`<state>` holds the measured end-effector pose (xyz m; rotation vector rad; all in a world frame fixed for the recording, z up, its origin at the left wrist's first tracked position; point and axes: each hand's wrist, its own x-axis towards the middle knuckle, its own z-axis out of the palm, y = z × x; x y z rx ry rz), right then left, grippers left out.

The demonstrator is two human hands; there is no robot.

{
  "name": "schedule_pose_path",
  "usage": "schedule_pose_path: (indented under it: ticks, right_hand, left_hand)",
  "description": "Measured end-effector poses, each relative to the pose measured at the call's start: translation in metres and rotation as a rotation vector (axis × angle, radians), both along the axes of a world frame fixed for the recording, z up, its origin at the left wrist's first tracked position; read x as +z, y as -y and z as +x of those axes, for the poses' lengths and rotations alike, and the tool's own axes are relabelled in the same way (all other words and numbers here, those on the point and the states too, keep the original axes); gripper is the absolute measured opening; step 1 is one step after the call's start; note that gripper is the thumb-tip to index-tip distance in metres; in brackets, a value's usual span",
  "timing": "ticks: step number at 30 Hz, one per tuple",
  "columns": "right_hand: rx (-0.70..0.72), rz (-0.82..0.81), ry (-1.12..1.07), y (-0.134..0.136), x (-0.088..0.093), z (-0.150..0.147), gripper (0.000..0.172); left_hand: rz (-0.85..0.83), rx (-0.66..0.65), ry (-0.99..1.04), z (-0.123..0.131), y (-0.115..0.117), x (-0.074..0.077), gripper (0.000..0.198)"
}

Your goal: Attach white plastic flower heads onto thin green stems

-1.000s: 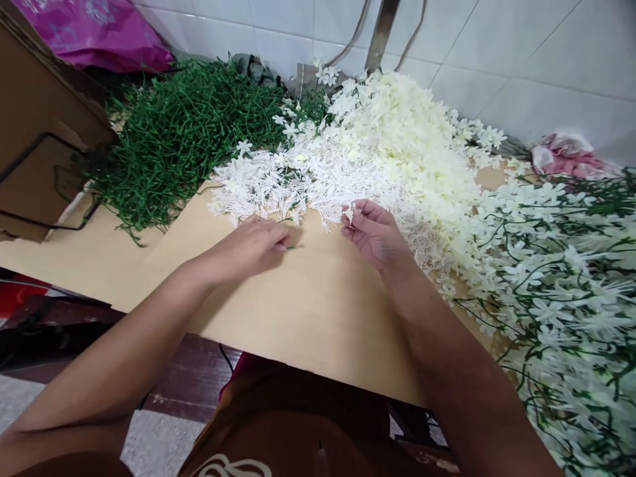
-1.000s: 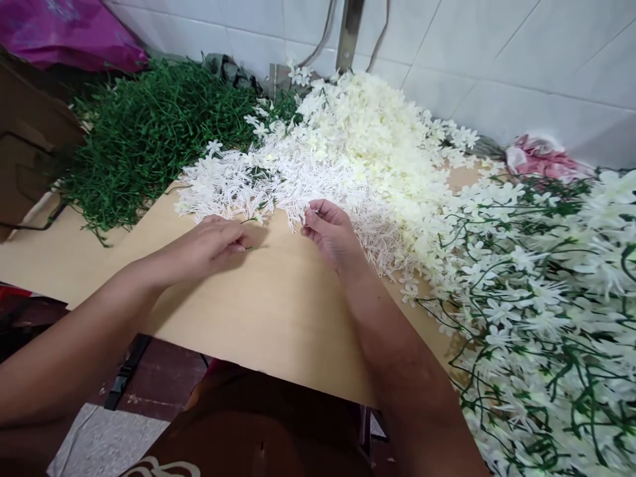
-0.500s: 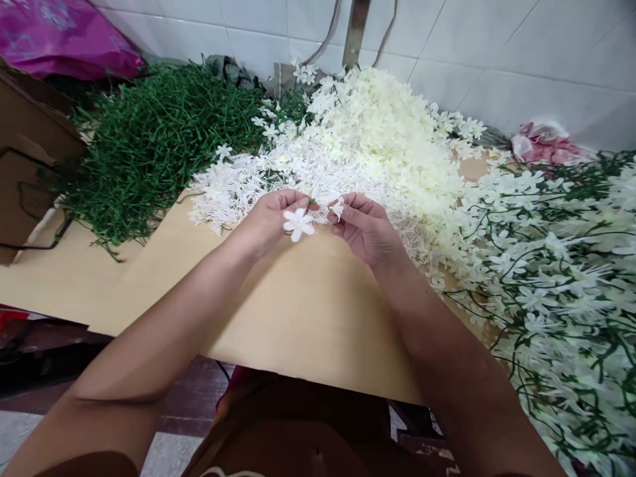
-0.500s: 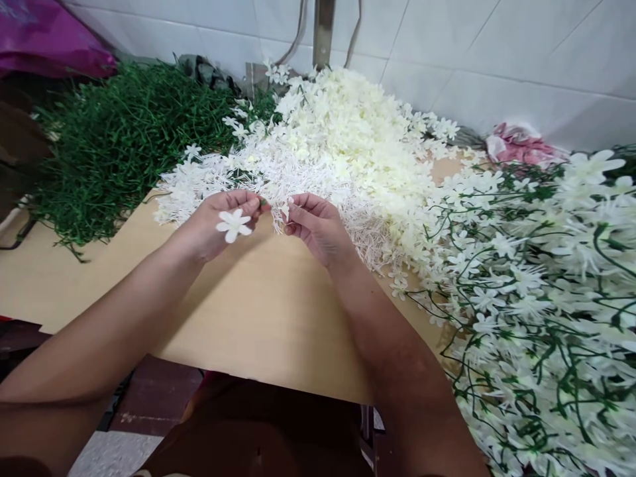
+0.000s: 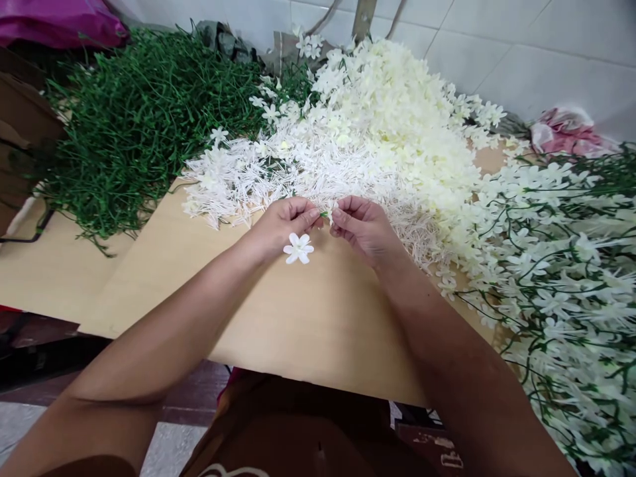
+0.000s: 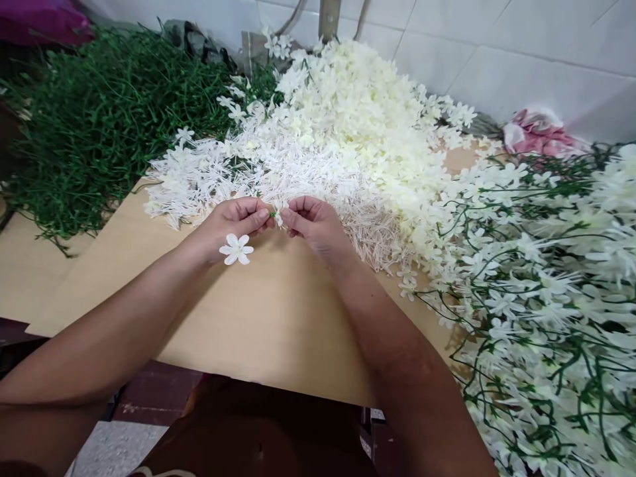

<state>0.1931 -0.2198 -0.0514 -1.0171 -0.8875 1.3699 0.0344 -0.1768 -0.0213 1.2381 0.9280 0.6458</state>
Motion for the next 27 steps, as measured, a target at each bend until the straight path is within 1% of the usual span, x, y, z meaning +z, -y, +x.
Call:
schedule_pose_path:
  ticks: [5, 9, 12, 15, 18, 20, 23, 27]
  right_hand:
    - [0.022, 0.006, -0.014, 0.002, 0.002, 0.001, 0.037]
    - [0.064, -0.015, 0.005, 0.003, 0.004, 0.001, 0.039]
    - [0.070, -0.025, 0.027, 0.003, 0.005, 0.001, 0.040]
    - [0.038, 0.008, 0.117, 0.003, 0.005, 0.000, 0.043]
    - [-0.046, 0.075, 0.261, 0.003, 0.003, -0.002, 0.046]
    - [-0.081, 0.114, 0.328, 0.003, 0.001, -0.004, 0.045]
    - [-0.061, 0.138, 0.370, 0.003, -0.001, -0.005, 0.042]
    - [-0.035, 0.120, 0.339, 0.004, -0.005, -0.004, 0.045]
  left_hand:
    - [0.000, -0.024, 0.027, -0.001, -0.001, -0.004, 0.024]
    - [0.021, -0.047, 0.024, -0.003, -0.003, -0.008, 0.023]
    - [0.049, -0.100, -0.003, -0.005, -0.005, -0.011, 0.025]
    - [0.140, -0.139, -0.045, -0.006, -0.007, -0.014, 0.027]
    - [0.247, -0.131, -0.077, -0.006, -0.008, -0.017, 0.026]
    - [0.275, -0.141, -0.101, -0.007, -0.009, -0.018, 0.024]
    - [0.276, -0.162, -0.148, -0.007, -0.008, -0.017, 0.021]
    - [0.219, -0.174, -0.168, -0.006, -0.005, -0.016, 0.026]
